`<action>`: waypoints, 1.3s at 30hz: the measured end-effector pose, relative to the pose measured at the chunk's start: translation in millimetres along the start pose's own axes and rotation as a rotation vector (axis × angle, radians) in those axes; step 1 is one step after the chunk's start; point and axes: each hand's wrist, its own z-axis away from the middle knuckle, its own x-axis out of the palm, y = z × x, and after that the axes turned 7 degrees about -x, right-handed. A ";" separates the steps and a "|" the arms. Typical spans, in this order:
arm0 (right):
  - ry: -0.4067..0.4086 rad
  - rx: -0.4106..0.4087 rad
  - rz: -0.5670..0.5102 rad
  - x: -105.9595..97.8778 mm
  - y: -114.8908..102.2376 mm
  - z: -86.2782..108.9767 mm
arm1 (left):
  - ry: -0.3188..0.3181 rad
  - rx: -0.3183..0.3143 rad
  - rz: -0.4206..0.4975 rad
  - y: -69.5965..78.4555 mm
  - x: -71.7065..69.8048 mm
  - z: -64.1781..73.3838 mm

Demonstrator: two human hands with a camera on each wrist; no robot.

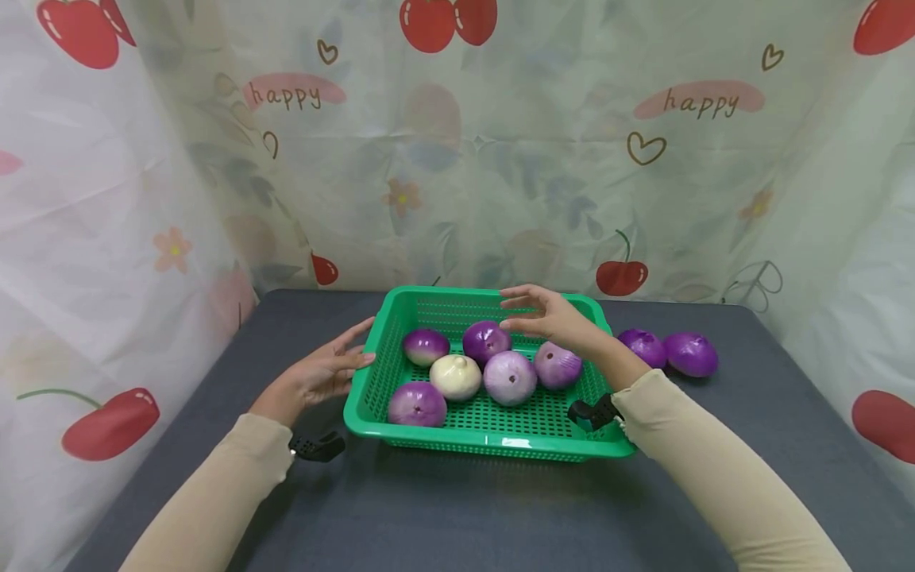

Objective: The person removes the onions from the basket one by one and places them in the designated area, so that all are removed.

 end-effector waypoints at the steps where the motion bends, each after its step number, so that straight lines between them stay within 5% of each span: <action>1: -0.017 0.005 0.006 1.3 2.3 -0.3 | -0.001 0.000 -0.001 0.0 0.0 0.1; 9: -0.109 0.086 0.075 5.4 11.3 -2.1 | 0.003 -0.001 -0.014 0.9 -0.5 1.2; 31: -0.354 0.099 0.189 8.7 30.8 -7.1 | 0.016 -0.011 -0.024 0.2 0.6 0.8; 39: -0.459 0.220 0.159 10.6 34.1 -3.8 | 0.020 -0.016 -0.028 0.3 1.3 -0.3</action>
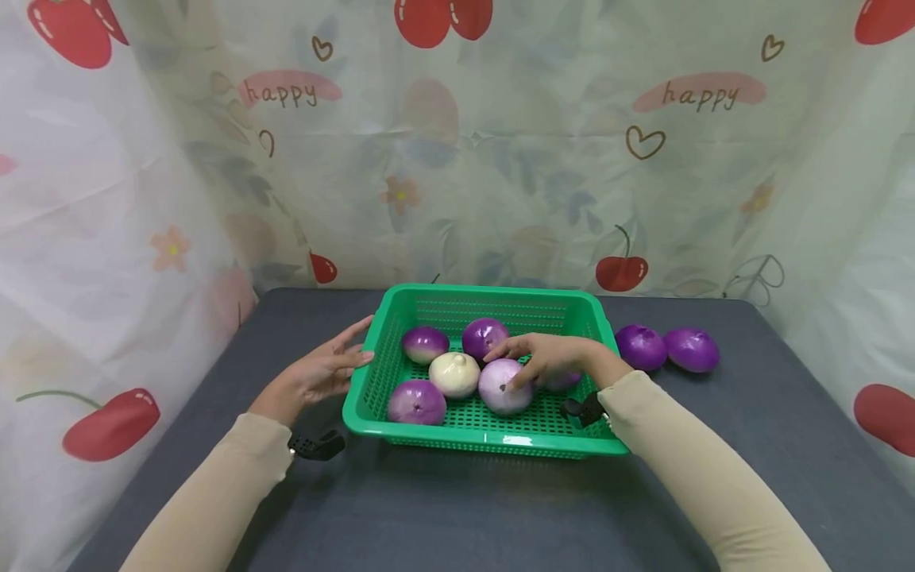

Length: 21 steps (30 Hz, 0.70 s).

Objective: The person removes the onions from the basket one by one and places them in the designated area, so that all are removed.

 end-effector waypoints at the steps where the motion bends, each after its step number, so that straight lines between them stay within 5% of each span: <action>1: -0.019 0.012 -0.020 0.6 0.5 0.1 | 0.002 -0.001 -0.001 -0.1 -0.1 0.1; 6: -0.061 0.075 -0.098 2.3 1.2 1.3 | -0.003 0.001 -0.002 -0.1 -0.5 -0.2; 21: -0.083 0.033 0.003 2.2 0.9 1.8 | -0.005 0.014 0.005 -1.2 -0.4 0.2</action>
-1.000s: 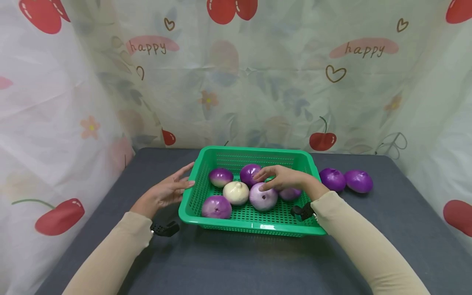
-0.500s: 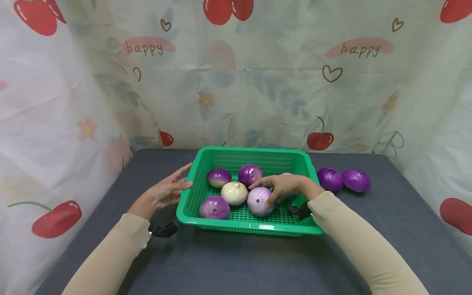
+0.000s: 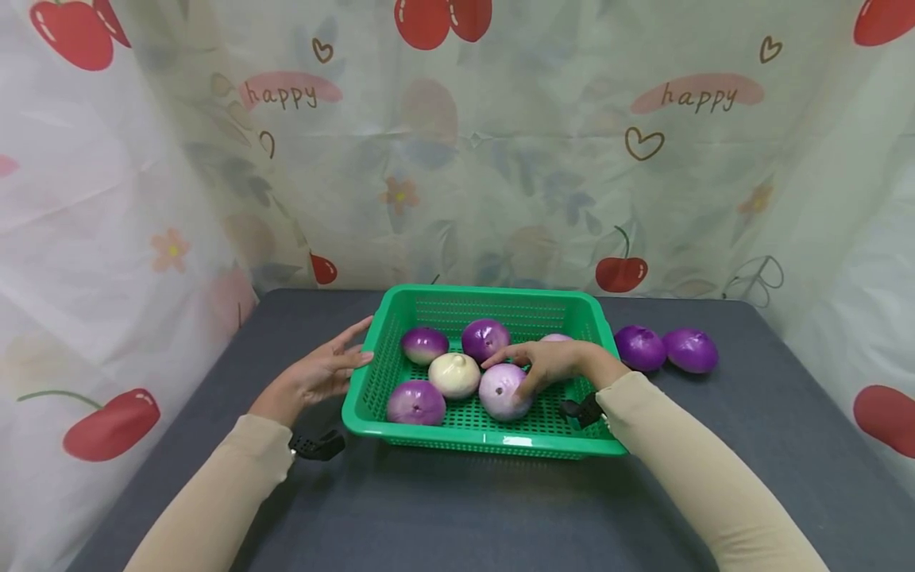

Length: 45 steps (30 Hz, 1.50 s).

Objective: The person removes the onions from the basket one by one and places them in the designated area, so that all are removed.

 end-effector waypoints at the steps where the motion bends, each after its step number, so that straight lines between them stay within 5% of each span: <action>1: -0.001 0.000 -0.002 0.2 0.1 0.1 | 0.001 -0.001 0.001 -0.2 0.0 -0.1; 11: 0.001 0.017 0.014 -0.3 2.1 -0.1 | -0.003 -0.001 0.003 0.2 0.4 0.1; 18: 0.062 0.056 -0.092 -0.4 -1.5 -0.2 | -0.004 -0.001 0.012 -0.1 -0.1 0.7; 28: 0.247 -0.187 -0.104 -7.8 -23.1 10.7 | -0.015 0.002 0.010 0.6 0.4 1.0; 35: 0.348 -0.196 -0.086 -14.5 -42.2 30.6 | -0.012 0.004 0.009 0.8 0.3 0.7; 45: 0.392 -0.284 -0.326 -23.9 -43.9 58.9 | -0.006 0.009 0.005 0.4 -0.5 0.3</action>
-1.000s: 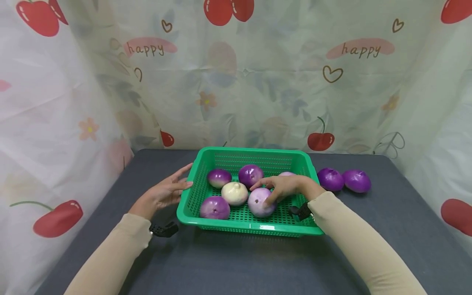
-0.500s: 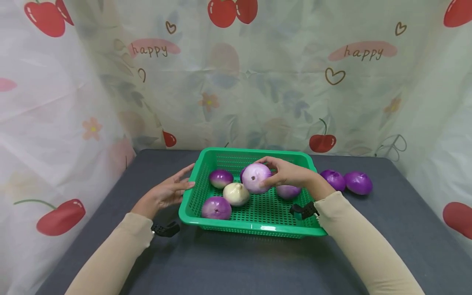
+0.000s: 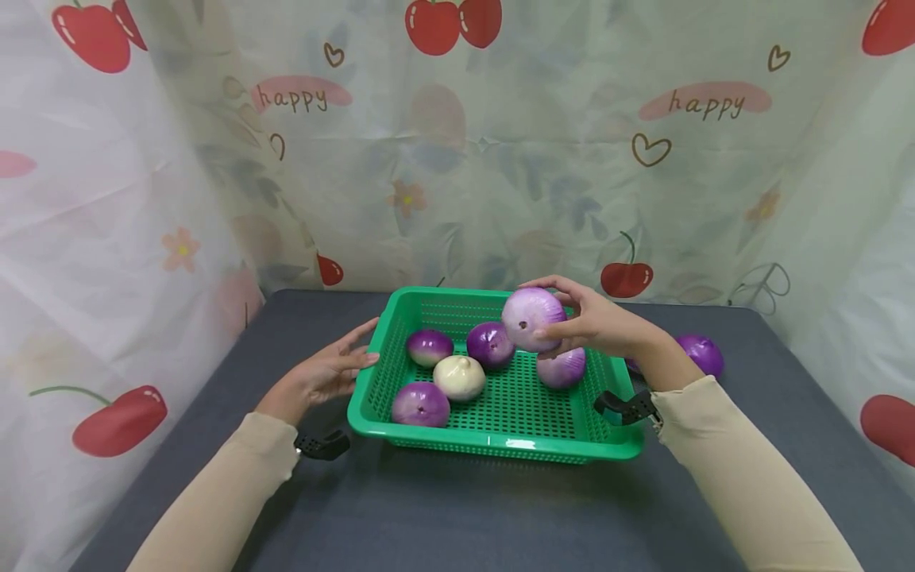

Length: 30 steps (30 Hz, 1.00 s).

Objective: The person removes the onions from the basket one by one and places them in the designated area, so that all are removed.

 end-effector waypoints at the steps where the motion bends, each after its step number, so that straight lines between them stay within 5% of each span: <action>1: 0.008 -0.004 -0.020 -2.4 0.3 2.5 | 0.000 0.001 -0.002 0.0 0.0 0.0; 14: 0.079 0.035 0.065 -25.1 10.8 35.6 | 0.006 -0.005 0.006 0.0 0.6 1.0; 30: 0.074 -0.060 -0.170 -48.5 17.7 63.4 | 0.005 -0.002 0.005 0.0 0.6 0.7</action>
